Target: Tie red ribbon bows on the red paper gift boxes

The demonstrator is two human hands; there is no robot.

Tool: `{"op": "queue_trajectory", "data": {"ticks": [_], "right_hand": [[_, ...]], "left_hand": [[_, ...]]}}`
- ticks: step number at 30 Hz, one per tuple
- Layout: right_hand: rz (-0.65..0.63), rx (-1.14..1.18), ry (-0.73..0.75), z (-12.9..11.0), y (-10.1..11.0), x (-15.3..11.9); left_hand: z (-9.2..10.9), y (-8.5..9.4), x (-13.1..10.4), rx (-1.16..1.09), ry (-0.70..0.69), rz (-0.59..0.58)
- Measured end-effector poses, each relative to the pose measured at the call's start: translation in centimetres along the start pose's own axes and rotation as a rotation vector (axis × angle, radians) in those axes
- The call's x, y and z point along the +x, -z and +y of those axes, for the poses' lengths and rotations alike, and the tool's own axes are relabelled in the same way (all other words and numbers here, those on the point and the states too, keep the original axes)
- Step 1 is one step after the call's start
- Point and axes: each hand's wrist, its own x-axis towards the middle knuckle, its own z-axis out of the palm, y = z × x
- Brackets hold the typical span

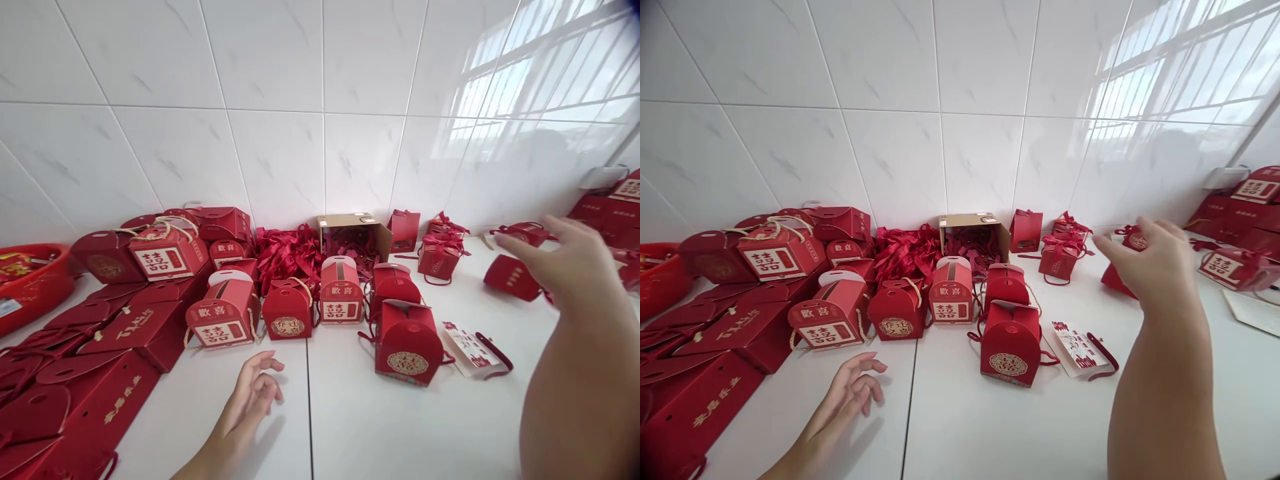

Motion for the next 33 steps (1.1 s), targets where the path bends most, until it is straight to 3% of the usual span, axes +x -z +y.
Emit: {"op": "queue_trajectory", "data": {"ticks": [2,5,8,13,17,20,28,33], "right_hand": [[-0.175,0.015,-0.108,-0.3,-0.3,-0.4],[-0.576,-0.055,-0.104,-0.6,-1.4,-1.3],[-0.744,-0.183,-0.204,0.9,-2.7,-2.0],[-0.807,-0.292,-0.434,5.0,-5.2,-3.1],[-0.893,-0.282,-0.524,6.2,-8.1,-3.9],[-0.888,-0.257,-0.544,6.8,-9.5,-4.1],[-0.834,-0.085,-0.509,8.4,-9.8,-4.4],[-0.662,0.091,-0.427,7.1,-7.9,-4.1]], "left_hand": [[-0.1,0.0,0.1,-0.009,0.015,0.011],[-0.5,0.3,0.3,-0.019,0.039,-0.003],[-0.7,0.9,0.5,-0.014,0.089,-0.044],[-0.8,1.2,0.7,-0.041,0.141,-0.069],[-0.8,1.2,0.5,-0.046,0.135,-0.069],[-0.8,1.2,0.5,-0.042,0.132,-0.069],[-1.0,0.6,0.4,-0.033,0.129,-0.004],[-1.4,0.9,0.4,-0.046,0.140,-0.023]]}}
